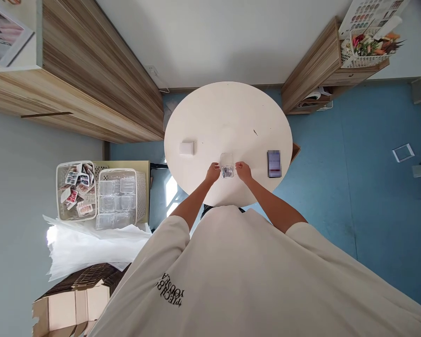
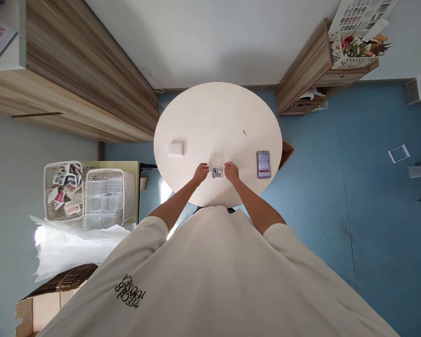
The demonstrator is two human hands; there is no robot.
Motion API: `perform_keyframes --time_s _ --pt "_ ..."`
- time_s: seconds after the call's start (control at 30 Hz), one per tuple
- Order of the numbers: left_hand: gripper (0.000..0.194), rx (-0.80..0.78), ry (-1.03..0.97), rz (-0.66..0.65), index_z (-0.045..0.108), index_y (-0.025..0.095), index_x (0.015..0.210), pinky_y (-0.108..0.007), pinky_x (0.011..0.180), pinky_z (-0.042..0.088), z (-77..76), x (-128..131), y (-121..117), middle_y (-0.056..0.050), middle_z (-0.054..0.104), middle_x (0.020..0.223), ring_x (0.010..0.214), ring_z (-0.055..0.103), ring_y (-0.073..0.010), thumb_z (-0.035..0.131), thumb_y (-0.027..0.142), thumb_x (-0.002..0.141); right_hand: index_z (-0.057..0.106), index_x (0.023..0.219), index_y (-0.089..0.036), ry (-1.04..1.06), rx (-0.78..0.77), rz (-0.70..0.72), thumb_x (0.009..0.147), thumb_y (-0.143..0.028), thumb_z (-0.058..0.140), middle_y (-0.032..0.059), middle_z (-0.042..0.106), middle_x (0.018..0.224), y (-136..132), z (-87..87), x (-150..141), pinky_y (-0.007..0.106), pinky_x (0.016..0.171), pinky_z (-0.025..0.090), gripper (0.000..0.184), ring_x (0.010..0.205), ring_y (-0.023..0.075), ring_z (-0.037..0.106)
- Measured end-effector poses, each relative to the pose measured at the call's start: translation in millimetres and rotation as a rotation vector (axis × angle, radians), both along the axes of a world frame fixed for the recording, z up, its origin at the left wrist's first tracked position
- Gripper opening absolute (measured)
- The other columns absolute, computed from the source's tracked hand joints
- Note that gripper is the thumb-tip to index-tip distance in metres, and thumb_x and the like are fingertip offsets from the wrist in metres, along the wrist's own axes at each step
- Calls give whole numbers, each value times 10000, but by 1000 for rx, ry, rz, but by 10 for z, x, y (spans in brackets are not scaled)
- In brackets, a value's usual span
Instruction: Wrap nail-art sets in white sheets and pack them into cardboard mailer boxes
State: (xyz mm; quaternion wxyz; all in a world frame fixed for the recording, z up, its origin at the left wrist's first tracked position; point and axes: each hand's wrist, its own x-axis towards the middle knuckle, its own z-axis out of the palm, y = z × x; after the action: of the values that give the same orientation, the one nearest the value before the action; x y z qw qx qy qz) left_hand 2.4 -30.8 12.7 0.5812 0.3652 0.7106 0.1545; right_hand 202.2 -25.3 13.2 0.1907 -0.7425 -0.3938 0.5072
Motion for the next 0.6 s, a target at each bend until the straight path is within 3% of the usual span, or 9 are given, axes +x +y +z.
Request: perform_keyframes --time_s 0.2,0.33,0.6 --pt "510 68 -47 108 604 198 1309 -371 1050 504 -135 49 227 -140 664 1430 1281 640 -237 622 131 804 663 1238 -243 250 -10 -138 819 -322 567 77 701 1354 157 -57 -32 373 1013 546 437 1169 215 674" --pt "547 71 -131 139 603 203 1296 -389 1047 508 -193 85 277 -131 671 1407 1245 651 -240 619 118 756 650 1278 -258 321 -37 -172 816 -328 586 77 687 1381 173 -71 -42 401 1053 538 471 1232 233 654" --pt "674 111 -180 116 565 217 1392 -393 1001 527 -19 59 393 -139 637 1411 1196 656 -243 619 120 727 638 1366 -254 379 -41 -174 815 -386 641 92 691 1362 319 88 -19 463 1118 515 567 1250 267 660"
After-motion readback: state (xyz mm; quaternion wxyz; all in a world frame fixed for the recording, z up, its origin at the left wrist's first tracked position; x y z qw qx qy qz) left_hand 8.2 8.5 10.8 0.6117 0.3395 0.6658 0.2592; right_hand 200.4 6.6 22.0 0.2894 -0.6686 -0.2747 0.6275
